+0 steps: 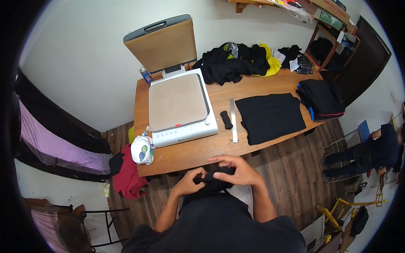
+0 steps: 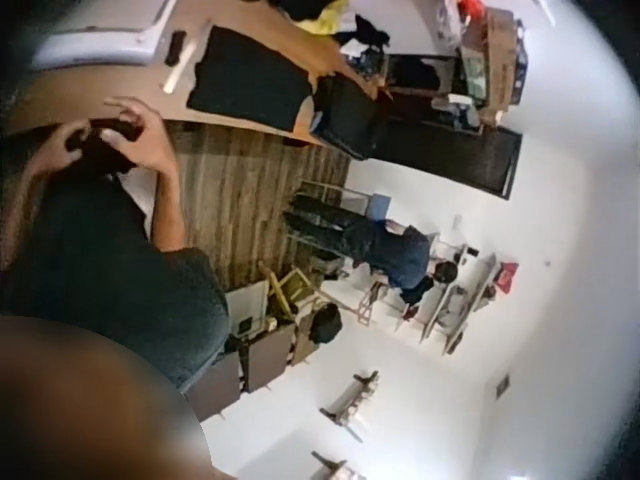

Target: Preparing a black t-shirt and placing it onto a heat press machine for printing.

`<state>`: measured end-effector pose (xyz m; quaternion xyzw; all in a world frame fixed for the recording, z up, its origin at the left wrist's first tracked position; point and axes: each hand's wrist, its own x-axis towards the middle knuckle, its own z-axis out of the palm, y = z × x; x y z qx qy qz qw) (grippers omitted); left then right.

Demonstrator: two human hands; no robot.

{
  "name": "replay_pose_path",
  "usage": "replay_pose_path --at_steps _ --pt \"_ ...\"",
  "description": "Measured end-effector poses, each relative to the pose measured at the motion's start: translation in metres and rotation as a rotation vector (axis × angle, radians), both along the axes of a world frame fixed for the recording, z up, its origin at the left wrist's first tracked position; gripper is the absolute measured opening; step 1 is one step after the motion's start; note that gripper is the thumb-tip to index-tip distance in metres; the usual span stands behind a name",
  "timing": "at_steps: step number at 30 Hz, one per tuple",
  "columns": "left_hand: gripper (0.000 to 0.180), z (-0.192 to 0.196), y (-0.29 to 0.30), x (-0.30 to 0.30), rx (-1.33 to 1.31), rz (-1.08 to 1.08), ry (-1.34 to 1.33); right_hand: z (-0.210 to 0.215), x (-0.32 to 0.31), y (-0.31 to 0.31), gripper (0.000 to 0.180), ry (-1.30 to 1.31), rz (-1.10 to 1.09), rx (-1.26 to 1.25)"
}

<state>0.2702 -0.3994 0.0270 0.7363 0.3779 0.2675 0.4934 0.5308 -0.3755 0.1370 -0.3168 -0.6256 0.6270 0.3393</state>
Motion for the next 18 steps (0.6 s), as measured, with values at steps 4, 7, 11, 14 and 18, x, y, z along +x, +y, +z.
replay_pose_path --at_steps 4,7,11,14,18 --pt "0.03 0.004 -0.013 0.001 -0.257 0.208 -0.248 -0.017 0.02 0.0 0.048 0.021 -0.173 0.061" --pt "0.038 0.024 0.004 -0.015 -0.274 0.215 0.02 -0.018 0.03 0.016 0.05 -0.026 -0.216 0.124" --pt "0.019 0.014 0.018 -0.03 -0.034 0.058 -0.141 -0.018 0.014 0.022 0.048 0.127 -0.211 0.095" --pt "0.027 0.02 0.012 -0.017 -0.008 0.183 -0.19 -0.022 0.007 0.02 0.049 0.135 -0.157 0.06" --pt "0.037 0.033 0.014 0.007 0.07 0.235 -0.115 -0.021 -0.003 0.019 0.049 0.09 -0.046 0.08"
